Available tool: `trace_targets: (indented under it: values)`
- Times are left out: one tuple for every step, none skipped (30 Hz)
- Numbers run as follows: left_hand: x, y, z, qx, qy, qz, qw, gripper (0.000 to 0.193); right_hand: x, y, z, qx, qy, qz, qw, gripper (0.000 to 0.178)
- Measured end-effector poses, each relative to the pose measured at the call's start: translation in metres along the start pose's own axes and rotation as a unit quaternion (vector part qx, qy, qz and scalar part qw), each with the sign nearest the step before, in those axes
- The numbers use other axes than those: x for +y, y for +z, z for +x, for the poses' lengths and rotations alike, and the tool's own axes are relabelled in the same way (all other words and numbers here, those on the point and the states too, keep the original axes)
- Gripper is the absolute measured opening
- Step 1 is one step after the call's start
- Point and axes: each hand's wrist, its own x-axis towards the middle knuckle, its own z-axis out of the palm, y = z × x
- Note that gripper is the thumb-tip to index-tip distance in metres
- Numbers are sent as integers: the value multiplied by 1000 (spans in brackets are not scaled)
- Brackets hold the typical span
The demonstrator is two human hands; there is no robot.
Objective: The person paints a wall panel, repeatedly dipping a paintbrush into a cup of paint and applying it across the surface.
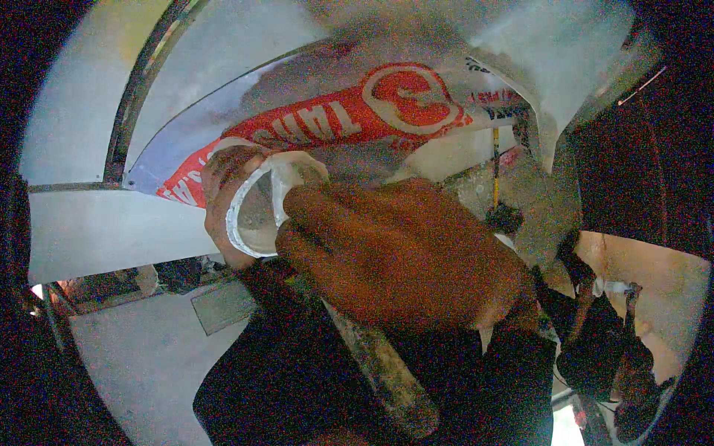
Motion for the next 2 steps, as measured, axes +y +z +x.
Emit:
trace_targets:
  values:
    - [-2,-1,-5,-22,-24,0,999,53,4,2,-1,8,-12,0,1000,39]
    - [-1,-1,-6,-23,-25,1,999,53,6,4,-2,15,-25,1,1000,41]
